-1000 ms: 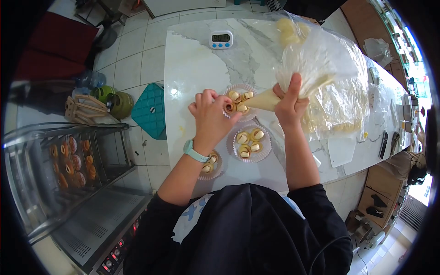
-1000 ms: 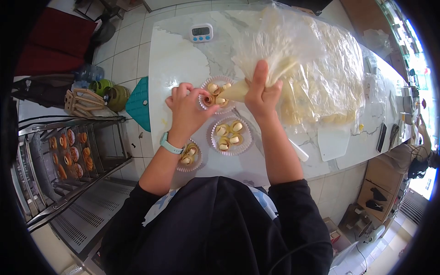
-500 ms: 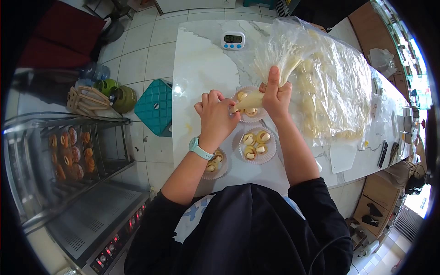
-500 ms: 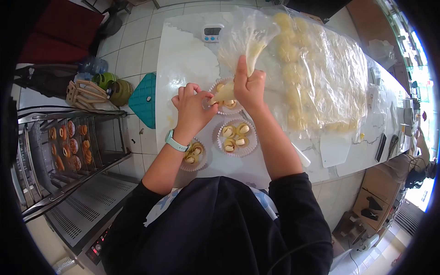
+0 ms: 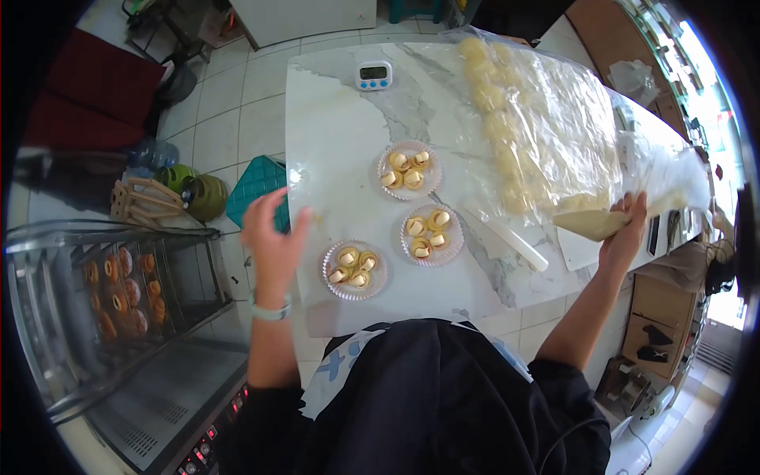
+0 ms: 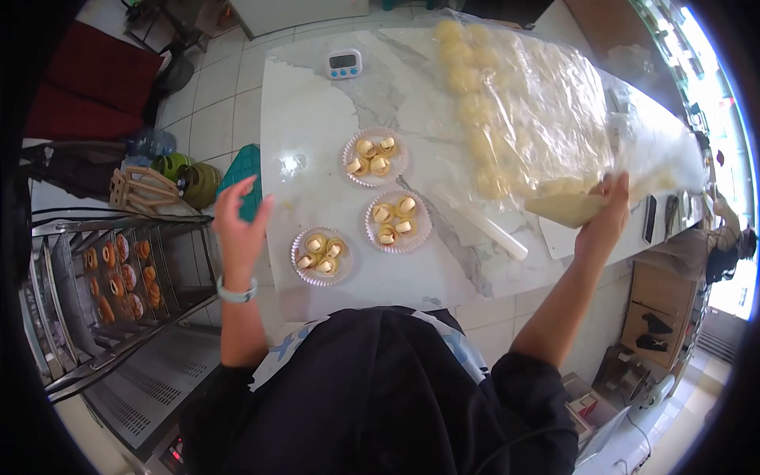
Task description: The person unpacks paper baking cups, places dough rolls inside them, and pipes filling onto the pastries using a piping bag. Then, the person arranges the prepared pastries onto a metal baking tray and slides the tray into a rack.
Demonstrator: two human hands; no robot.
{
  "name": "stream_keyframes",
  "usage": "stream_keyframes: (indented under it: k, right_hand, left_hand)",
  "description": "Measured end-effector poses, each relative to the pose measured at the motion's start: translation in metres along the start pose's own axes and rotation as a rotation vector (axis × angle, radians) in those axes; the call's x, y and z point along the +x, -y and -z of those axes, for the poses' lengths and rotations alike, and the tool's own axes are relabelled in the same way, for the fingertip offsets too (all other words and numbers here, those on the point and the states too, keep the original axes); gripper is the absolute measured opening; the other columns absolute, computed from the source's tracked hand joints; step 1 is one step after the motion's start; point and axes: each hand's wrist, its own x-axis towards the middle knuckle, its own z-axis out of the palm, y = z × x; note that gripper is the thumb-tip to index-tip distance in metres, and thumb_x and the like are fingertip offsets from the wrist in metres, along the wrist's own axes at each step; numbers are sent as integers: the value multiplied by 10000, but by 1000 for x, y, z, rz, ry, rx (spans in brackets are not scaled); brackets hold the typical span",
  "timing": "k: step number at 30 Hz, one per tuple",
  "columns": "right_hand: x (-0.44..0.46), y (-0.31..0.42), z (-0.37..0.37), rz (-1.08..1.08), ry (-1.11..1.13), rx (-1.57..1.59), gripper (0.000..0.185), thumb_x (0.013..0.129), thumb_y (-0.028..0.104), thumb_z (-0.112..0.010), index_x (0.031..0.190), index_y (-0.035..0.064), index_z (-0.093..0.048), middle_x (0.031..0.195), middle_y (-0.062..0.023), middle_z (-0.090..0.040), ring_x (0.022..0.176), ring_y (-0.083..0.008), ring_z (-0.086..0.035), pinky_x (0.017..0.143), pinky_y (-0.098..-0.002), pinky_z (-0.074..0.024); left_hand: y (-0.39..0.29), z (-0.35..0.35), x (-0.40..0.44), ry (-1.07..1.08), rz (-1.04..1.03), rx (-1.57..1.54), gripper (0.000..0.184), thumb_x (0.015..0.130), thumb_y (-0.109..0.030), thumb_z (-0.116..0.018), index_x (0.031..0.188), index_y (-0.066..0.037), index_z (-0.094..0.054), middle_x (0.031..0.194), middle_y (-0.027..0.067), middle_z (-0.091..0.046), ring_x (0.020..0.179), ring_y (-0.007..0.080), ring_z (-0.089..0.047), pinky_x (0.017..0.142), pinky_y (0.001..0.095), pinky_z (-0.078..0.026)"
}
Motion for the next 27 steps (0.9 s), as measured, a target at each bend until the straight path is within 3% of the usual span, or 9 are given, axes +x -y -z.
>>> stream_keyframes:
  k: [3, 7, 11, 14, 16, 17, 19, 21, 27]
  right_hand:
    - [-2, -52, 43, -336, -212, 209, 373, 919, 334, -457, 1090, 2, -448, 1032, -97, -491, 905, -197, -496, 763, -396, -451]
    - [-33, -112, 18, -634, -171, 477, 384, 942, 296, -415, 1125, -41, -390, 1171, -182, -407, 1108, -317, -430, 946, -506, -365]
    - [-56, -134, 25, -522, 5, 331, 516, 939, 339, -448, 1220, -90, -380, 1193, -205, -437, 1109, -270, -458, 953, -383, -379]
    - [-89, -111, 41, -541, 118, -108, 443, 913, 311, -524, 1190, -33, -499, 1096, -121, -570, 1017, -191, -534, 892, -321, -418]
    - [-120, -87, 25, -122, 97, -697, 357, 898, 264, -558, 1118, -16, -571, 990, -101, -615, 869, -151, -585, 794, -276, -465]
    - [-132, -85, 14, 9, 143, -588, 295, 899, 218, -551, 1097, 4, -599, 916, -86, -626, 801, -135, -588, 706, -262, -492]
    - [-160, -77, -24, -278, 381, -233, 281, 900, 187, -530, 1093, -10, -585, 856, -70, -613, 744, -134, -587, 638, -250, -493]
    - [-173, -89, -51, -237, 647, -493, 357, 872, 214, -575, 1149, -9, -543, 877, -88, -627, 671, -141, -601, 606, -259, -485]
    - [-165, -105, -96, 126, 632, -739, 193, 824, 161, -579, 789, -21, -525, 659, -159, -608, 571, -245, -601, 567, -330, -478]
  left_hand:
    - [51, 32, -24, -82, 375, -169, 301, 763, -156, -704, 1037, -67, -617, 870, 15, -536, 790, 109, -479, 698, 228, -402]
    - [52, 49, -23, -173, 476, -559, 241, 825, -143, -650, 1032, -26, -609, 875, -9, -506, 780, 80, -443, 711, 228, -399]
    - [30, 59, -18, -101, 364, -526, 238, 814, -144, -660, 1019, -32, -610, 859, -8, -519, 765, 82, -447, 709, 224, -398]
    - [36, 63, -36, -94, 271, -366, 208, 809, -146, -659, 986, -45, -610, 812, -8, -542, 748, 75, -455, 708, 213, -395]
    - [36, 49, -54, -33, 272, -301, 171, 795, -144, -662, 933, -54, -617, 765, 4, -581, 741, 81, -492, 688, 203, -402]
    - [29, 36, -59, 24, 184, -301, 145, 786, -156, -660, 886, -58, -620, 763, 19, -595, 750, 102, -517, 710, 242, -399]
    - [-6, 10, -62, 136, -68, -139, 119, 769, -183, -646, 799, -71, -623, 754, 45, -611, 769, 155, -549, 744, 325, -373]
    - [-42, -18, -56, 239, -282, 23, 135, 760, -218, -620, 733, -86, -623, 735, 60, -613, 779, 203, -548, 752, 384, -325]
    - [-72, -92, -41, 575, -311, 359, 192, 753, -250, -605, 670, -78, -617, 713, 48, -616, 773, 219, -533, 745, 402, -306]
